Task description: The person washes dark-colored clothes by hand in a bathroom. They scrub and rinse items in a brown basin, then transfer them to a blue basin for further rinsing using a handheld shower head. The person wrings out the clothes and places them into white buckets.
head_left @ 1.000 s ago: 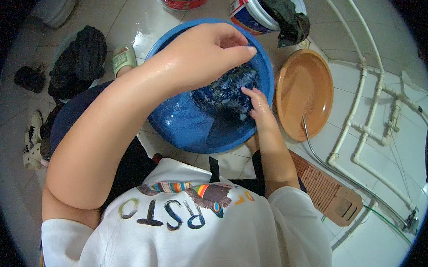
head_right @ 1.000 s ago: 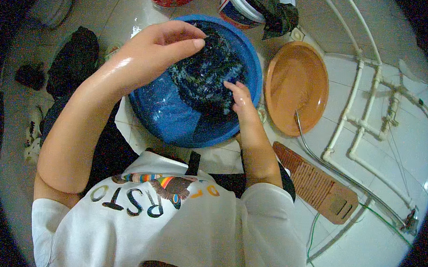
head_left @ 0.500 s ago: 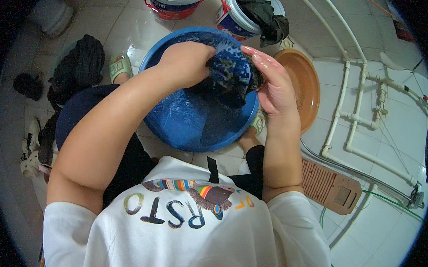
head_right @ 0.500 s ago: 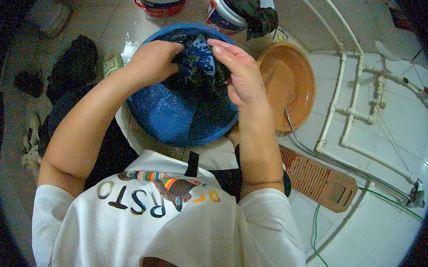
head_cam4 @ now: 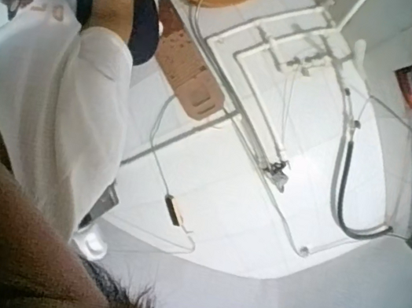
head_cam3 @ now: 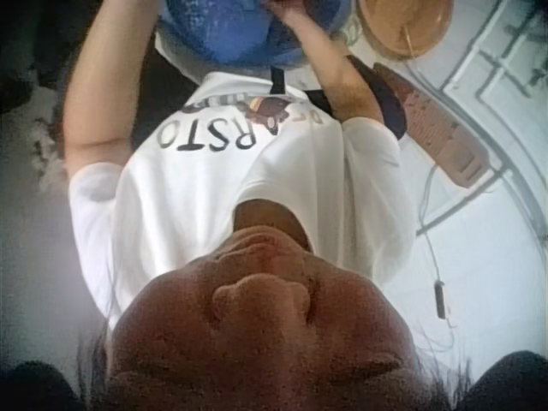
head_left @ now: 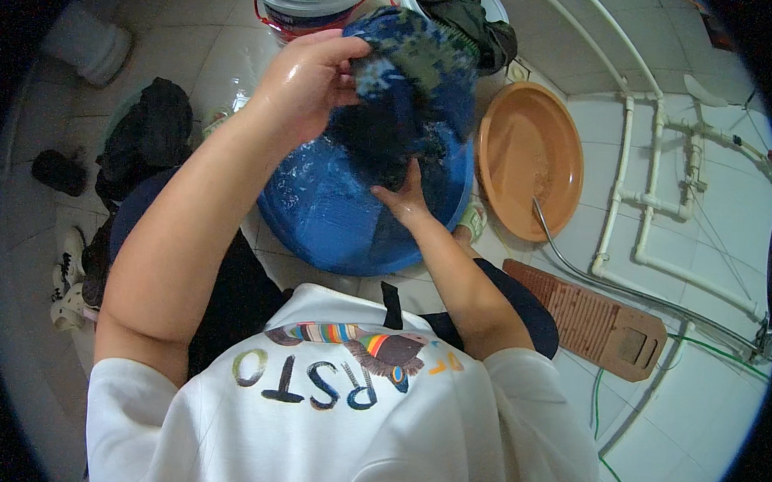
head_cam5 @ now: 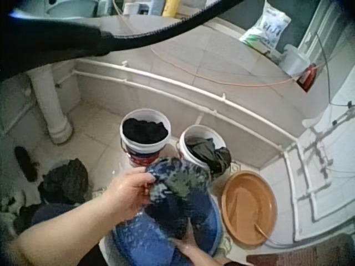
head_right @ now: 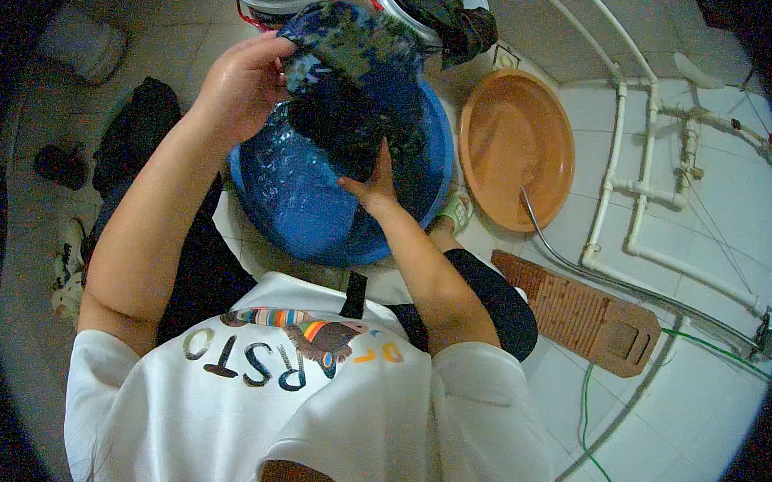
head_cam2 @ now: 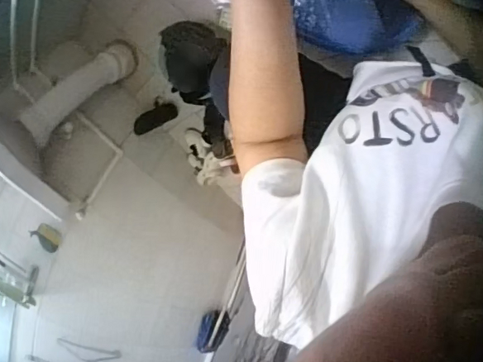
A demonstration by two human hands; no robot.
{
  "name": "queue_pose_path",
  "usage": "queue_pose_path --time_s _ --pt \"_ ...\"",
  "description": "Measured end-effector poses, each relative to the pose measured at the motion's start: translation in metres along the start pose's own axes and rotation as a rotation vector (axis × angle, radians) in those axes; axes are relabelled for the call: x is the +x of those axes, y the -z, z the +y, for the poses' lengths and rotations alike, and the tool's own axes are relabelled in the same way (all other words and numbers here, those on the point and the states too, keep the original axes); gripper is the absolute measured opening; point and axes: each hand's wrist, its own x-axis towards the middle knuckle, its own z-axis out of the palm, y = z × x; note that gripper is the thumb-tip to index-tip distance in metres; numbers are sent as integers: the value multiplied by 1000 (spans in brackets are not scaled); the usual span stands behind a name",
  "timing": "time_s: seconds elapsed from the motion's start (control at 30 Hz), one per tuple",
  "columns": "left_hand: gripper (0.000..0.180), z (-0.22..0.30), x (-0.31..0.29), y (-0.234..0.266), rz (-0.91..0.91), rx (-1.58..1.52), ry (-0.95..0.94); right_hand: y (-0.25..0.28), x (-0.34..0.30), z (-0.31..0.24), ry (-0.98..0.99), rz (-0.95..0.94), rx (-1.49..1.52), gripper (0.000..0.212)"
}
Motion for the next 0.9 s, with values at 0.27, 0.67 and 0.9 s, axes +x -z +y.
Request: queue_pose_path --time_s 0.27,0.67,0.9 --pt "12 11 -20 -30 -349 -370 136 -4 83 -83 270 34 -448 93" --pt "35 62 -1 3 -631 -609 -169 129 43 -232 91 81 643 75" --pt "36 71 -3 19 -436 -351 -50 194 37 -249 192 120 518 56"
